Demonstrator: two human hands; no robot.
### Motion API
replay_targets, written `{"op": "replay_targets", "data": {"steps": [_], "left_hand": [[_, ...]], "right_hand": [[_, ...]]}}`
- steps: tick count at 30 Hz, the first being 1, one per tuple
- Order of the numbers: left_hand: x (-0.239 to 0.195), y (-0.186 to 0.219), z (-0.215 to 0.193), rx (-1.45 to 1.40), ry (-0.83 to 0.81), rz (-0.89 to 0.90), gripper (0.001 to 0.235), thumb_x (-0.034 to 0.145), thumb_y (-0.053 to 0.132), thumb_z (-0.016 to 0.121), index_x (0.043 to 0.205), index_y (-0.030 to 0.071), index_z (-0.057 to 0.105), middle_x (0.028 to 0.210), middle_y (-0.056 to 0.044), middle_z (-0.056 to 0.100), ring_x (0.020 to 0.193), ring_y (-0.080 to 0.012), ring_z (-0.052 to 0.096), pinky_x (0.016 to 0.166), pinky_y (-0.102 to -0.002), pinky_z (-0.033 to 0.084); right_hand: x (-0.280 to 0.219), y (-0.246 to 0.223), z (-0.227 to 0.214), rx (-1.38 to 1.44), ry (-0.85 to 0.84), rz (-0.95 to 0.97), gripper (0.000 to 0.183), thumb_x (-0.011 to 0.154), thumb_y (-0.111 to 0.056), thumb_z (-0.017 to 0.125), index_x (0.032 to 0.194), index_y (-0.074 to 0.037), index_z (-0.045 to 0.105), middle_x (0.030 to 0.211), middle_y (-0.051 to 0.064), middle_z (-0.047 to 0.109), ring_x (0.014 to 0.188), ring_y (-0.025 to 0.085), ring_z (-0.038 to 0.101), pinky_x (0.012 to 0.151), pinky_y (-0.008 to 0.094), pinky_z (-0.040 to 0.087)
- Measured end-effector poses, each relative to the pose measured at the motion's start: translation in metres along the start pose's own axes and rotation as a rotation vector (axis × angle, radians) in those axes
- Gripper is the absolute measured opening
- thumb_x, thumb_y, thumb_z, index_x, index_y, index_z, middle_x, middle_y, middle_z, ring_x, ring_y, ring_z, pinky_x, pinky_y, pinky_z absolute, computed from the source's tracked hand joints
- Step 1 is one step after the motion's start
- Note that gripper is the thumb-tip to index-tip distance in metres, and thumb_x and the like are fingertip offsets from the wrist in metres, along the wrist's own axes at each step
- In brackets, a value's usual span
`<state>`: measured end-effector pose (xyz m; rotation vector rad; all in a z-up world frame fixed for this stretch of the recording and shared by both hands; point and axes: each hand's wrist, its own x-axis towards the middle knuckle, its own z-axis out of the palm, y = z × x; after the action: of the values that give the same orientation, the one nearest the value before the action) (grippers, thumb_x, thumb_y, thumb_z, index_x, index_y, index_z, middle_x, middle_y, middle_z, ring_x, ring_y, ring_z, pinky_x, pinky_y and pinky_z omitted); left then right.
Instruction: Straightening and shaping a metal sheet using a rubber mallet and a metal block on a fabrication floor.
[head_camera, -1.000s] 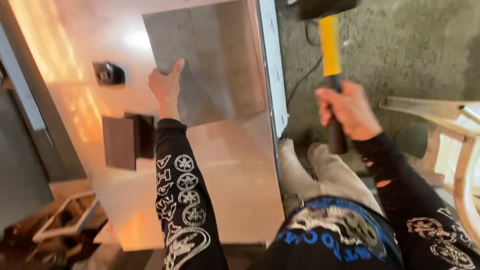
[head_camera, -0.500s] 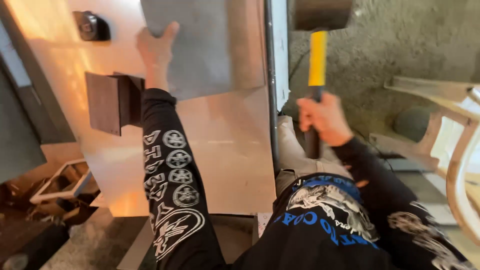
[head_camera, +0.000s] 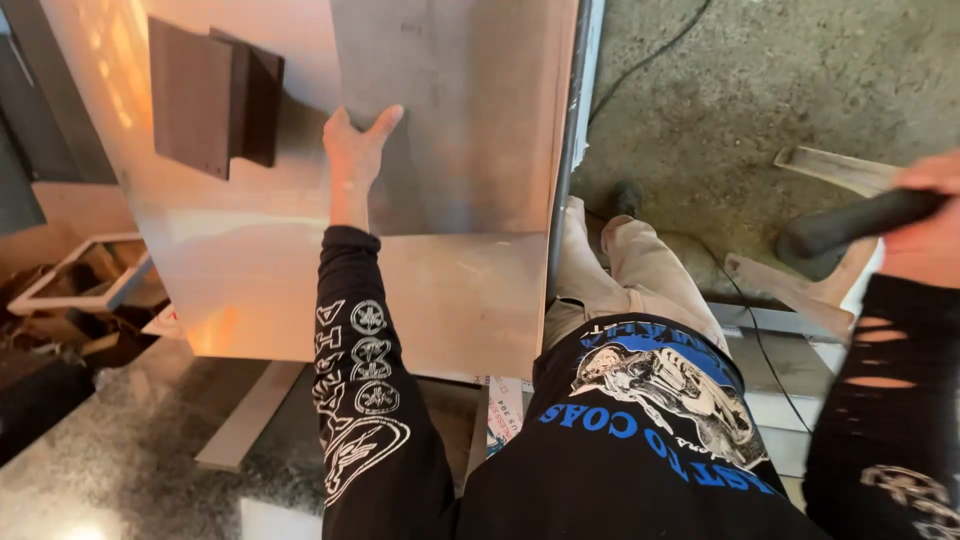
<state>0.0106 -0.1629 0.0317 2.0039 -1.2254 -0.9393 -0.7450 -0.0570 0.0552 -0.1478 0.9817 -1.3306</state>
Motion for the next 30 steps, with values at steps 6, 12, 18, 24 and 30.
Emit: {"op": "replay_targets", "data": {"steps": [6, 12, 18, 24, 30], "left_hand": [[-0.002, 0.011, -0.005, 0.101, 0.01, -0.034, 0.061, 0.08, 0.045, 0.094, 0.098, -0.006, 0.067, 0.099, -0.017, 0.077, 0.085, -0.0213, 0.068, 0.081, -0.037, 0.056], [0.015, 0.011, 0.002, -0.05, -0.009, 0.087, 0.059, 0.081, 0.044, 0.092, 0.105, -0.004, 0.068, 0.105, -0.011, 0.076, 0.093, -0.0159, 0.068, 0.086, -0.035, 0.055], [0.038, 0.026, 0.007, 0.03, 0.056, -0.12, 0.058, 0.078, 0.043, 0.093, 0.099, -0.006, 0.071, 0.098, -0.012, 0.077, 0.086, -0.0161, 0.064, 0.084, -0.035, 0.053], [0.106, 0.037, 0.021, 0.103, 0.147, 0.147, 0.064, 0.079, 0.049, 0.091, 0.103, -0.007, 0.071, 0.101, -0.019, 0.076, 0.091, -0.0249, 0.07, 0.083, -0.04, 0.053], [0.13, 0.087, 0.021, 0.309, 0.15, -0.24, 0.076, 0.075, 0.057, 0.091, 0.094, -0.013, 0.067, 0.095, -0.025, 0.075, 0.09, -0.0357, 0.072, 0.083, -0.043, 0.055]], "right_hand": [[-0.056, 0.182, 0.284, -0.846, -0.672, -0.341, 0.036, 0.12, -0.03, 0.057, 0.115, 0.005, 0.052, 0.097, 0.012, 0.063, 0.083, 0.027, 0.063, 0.07, 0.045, 0.053], [-0.035, 0.132, 0.319, -0.407, 0.04, 0.438, 0.044, 0.104, -0.047, 0.054, 0.092, -0.005, 0.05, 0.066, 0.0, 0.045, 0.048, 0.012, 0.043, 0.044, 0.034, 0.044], [0.032, 0.084, 0.255, -0.175, 0.156, 0.113, 0.055, 0.108, -0.063, 0.043, 0.098, -0.009, 0.049, 0.069, 0.002, 0.043, 0.055, 0.017, 0.045, 0.052, 0.039, 0.045], [0.102, 0.098, 0.244, -0.128, 0.186, 0.085, 0.055, 0.109, -0.067, 0.045, 0.101, -0.012, 0.049, 0.073, 0.001, 0.042, 0.059, 0.017, 0.043, 0.057, 0.039, 0.043], [0.161, 0.161, 0.31, -0.115, 0.03, 0.54, 0.055, 0.103, -0.062, 0.041, 0.084, -0.011, 0.046, 0.06, 0.0, 0.041, 0.044, 0.016, 0.041, 0.043, 0.038, 0.042]]}}
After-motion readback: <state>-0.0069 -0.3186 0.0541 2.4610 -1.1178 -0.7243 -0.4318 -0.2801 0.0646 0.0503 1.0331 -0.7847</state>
